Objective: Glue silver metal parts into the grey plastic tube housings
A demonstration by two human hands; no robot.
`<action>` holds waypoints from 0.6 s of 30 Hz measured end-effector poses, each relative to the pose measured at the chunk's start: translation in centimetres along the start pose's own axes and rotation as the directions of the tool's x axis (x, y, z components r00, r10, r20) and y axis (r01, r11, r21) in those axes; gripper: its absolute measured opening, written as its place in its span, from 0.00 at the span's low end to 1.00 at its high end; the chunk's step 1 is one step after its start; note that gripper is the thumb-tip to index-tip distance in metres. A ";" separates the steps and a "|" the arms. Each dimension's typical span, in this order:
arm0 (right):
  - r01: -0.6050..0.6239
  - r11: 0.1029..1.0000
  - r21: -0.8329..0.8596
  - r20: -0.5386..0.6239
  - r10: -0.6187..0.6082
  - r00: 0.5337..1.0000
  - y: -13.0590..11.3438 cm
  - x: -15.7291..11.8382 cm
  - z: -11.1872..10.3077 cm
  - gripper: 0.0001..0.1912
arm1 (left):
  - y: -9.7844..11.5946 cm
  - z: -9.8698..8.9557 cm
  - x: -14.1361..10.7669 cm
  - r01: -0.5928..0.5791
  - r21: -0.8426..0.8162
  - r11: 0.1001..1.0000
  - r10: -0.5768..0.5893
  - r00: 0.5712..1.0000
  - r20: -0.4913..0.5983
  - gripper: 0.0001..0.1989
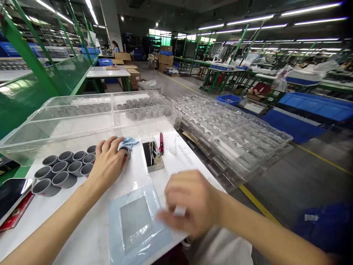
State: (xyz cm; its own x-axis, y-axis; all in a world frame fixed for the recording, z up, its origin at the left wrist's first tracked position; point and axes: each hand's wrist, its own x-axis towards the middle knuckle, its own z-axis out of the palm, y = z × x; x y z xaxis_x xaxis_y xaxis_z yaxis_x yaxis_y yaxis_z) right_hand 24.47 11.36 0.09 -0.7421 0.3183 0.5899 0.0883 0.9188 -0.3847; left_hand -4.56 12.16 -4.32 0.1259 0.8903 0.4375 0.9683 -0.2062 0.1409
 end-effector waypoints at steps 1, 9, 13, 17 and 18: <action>-0.215 0.977 0.006 -0.100 0.215 0.972 1.9 -0.2 0.0 0.25 | 0.2 -0.4 -0.4 0.004 -0.022 1.000 -0.003 1.000 0.004 0.14; -0.683 0.722 0.110 -0.276 0.682 0.677 13.1 -1.1 2.9 0.21 | 6.2 -5.0 -12.4 0.565 -0.578 0.589 -0.423 0.825 0.374 0.12; -0.659 0.707 0.257 -0.247 0.707 0.662 11.4 -1.4 3.2 0.16 | 8.4 -4.3 -16.0 0.707 -0.687 0.166 -0.450 0.674 0.586 0.18; -0.624 0.649 0.436 -0.246 0.752 0.611 5.0 -4.1 2.1 0.21 | 9.7 -3.2 -16.6 0.671 -0.733 -0.116 -0.493 0.601 0.629 0.16; -0.624 0.615 0.483 -0.252 0.780 0.573 3.2 -4.9 2.1 0.22 | 10.0 -3.1 -16.5 0.660 -0.737 -0.149 -0.495 0.595 0.633 0.17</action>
State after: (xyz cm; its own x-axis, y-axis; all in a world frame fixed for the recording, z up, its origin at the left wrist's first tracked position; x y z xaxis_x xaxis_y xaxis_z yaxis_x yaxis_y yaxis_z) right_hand 27.01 12.27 -5.51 -0.1889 0.9577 0.2170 0.1967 0.2534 -0.9472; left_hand 2.36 -5.88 -7.43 -0.2682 0.8888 -0.3715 -0.2198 0.3190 0.9219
